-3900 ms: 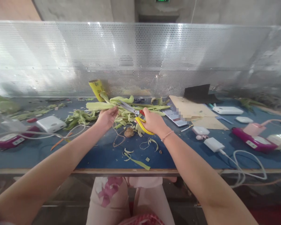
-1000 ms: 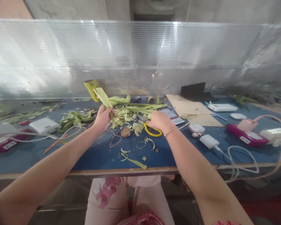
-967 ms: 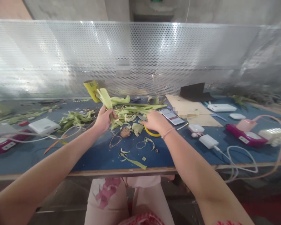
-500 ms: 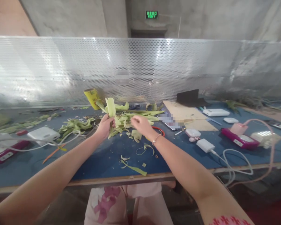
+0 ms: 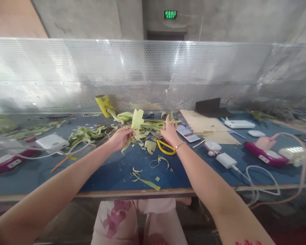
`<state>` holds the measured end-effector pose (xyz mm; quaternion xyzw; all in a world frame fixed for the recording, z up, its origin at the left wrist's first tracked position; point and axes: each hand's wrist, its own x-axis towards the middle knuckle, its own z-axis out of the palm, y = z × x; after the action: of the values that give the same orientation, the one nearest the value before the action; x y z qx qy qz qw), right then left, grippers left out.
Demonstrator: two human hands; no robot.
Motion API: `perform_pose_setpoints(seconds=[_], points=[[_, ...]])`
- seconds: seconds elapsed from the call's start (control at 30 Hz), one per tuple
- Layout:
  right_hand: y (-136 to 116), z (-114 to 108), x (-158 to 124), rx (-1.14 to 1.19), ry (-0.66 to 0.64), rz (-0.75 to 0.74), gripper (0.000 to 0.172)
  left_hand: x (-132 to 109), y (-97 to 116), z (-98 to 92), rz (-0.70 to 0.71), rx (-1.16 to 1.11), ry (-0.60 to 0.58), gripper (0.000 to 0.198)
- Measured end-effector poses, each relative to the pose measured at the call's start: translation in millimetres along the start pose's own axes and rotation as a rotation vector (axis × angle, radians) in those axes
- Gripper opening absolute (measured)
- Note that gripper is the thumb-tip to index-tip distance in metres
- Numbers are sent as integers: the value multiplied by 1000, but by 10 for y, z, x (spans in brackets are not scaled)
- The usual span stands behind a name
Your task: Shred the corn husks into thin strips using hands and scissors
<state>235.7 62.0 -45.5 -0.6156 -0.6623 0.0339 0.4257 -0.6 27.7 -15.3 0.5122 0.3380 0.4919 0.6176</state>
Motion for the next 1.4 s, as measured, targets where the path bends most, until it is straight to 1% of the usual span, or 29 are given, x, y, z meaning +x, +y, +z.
perform_pose_setpoints(seconds=[0.03,0.07,0.1,0.17,0.2,0.27,0.3,0.37,0.43,0.53,0.63,0.73,0.8,0.9,1.0,1.1,1.17,1.27,1.37,1.4], points=[[-42,-9,-2,-67,-4,-10,71,1,-15,2,19,34,3,5],[-90,-19,-14,-84,-8,-25,70,4,-32,5,37,70,6,6],[-142,-28,-36,-37,-18,-45,65,7,-48,8,59,111,8,8],[-258,-29,-104,154,-71,-92,50,11,-71,12,111,238,-8,10],[-318,-18,-145,281,-138,-90,45,10,-76,14,144,328,-27,11],[-431,23,-228,525,-299,-10,45,2,-73,19,224,513,-50,11],[-479,48,-264,609,-347,15,46,-4,-68,21,264,595,-49,10],[-558,89,-318,697,-370,12,43,-15,-58,24,342,707,-9,9],[-613,100,-349,758,-357,-20,38,-21,-56,22,396,775,33,9],[-670,59,-371,860,-346,-55,30,-14,-67,14,403,835,54,13],[-710,1,-389,899,-357,-51,24,-3,-80,11,371,849,27,13],[-728,-22,-406,912,-383,-33,22,5,-89,13,362,848,-48,16],[-728,-13,-414,937,-376,-41,23,8,-96,16,358,830,-79,20],[-728,13,-421,986,-364,-97,30,7,-107,29,320,746,-89,20],[-746,13,-422,959,-295,-116,33,-7,-114,45,273,710,-100,22],[-764,-22,-417,873,-180,-63,29,-22,-127,46,255,697,-78,26],[-758,-51,-410,817,-136,-41,25,-26,-135,40,254,669,-66,27],[-731,-91,-402,776,-119,-70,25,-30,-134,39,270,654,-96,27],[-729,-130,-418,795,-147,-141,27,-49,-113,65,277,637,-138,25],[-740,-142,-429,807,-153,-160,28,-61,-103,79,272,602,-112,24]])
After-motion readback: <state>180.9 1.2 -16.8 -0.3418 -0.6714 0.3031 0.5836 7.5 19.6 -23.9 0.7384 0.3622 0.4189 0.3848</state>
